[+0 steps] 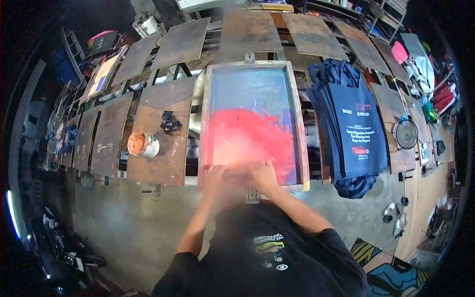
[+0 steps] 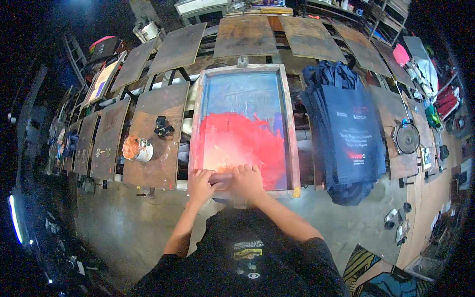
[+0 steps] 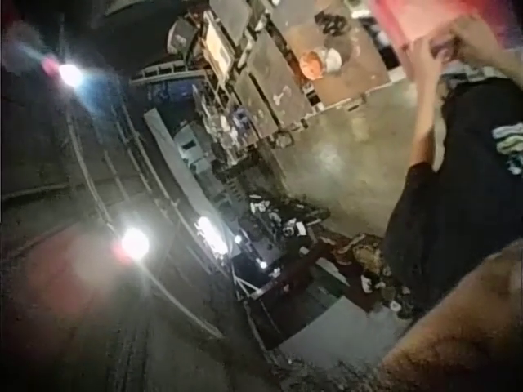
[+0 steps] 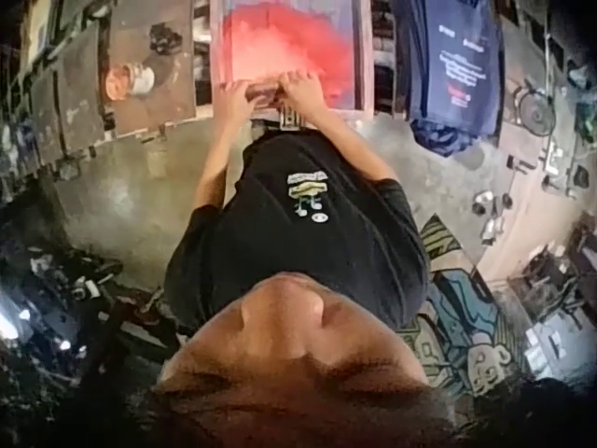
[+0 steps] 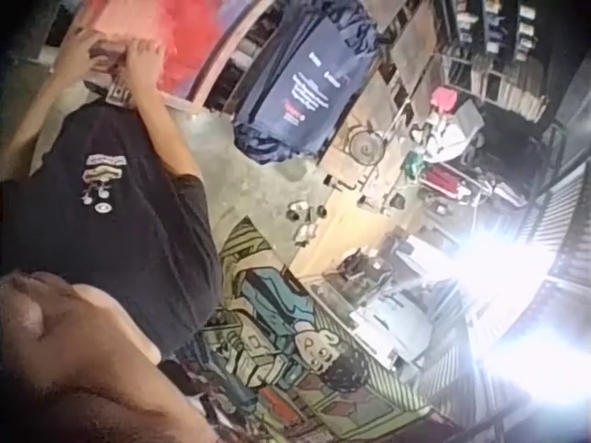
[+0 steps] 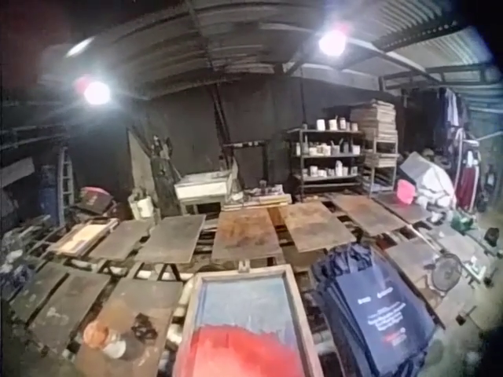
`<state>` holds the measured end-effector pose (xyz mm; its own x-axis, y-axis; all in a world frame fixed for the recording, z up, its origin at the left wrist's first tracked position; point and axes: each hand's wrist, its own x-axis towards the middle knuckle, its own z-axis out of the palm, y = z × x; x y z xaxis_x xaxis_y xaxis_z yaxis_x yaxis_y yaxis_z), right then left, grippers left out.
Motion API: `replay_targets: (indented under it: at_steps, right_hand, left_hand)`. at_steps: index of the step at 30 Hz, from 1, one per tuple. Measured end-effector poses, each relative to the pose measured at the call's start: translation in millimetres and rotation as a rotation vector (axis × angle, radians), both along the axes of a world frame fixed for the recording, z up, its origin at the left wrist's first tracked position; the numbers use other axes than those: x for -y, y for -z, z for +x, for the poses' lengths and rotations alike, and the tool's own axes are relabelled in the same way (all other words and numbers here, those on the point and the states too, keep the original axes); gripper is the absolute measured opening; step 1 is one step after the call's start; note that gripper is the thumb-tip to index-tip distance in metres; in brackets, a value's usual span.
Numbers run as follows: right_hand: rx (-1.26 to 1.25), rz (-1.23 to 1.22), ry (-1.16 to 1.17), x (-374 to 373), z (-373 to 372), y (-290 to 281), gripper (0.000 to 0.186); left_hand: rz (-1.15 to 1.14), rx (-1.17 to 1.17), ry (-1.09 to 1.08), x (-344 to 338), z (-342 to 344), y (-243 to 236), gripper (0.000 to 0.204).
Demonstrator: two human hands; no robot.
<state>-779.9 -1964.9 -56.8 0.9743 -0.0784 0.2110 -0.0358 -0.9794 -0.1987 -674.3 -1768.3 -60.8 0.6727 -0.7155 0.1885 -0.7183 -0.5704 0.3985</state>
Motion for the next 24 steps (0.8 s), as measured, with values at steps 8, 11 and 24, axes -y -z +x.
replay_targets:
  at_steps: [8,11,24]
  right_hand:
    - [-0.069,0.105,-0.101,17,50,2,0.034]
    - [0.020,0.058,-0.062,19,84,16,0.034]
    - [-0.252,0.037,-0.057,-15,38,-17,0.059]
  left_hand:
    - [-0.076,-0.006,-0.053,13,39,-2,0.044]
    - [-0.019,0.065,-0.105,21,67,-11,0.044]
    - [0.073,-0.106,-0.045,-18,24,-19,0.043]
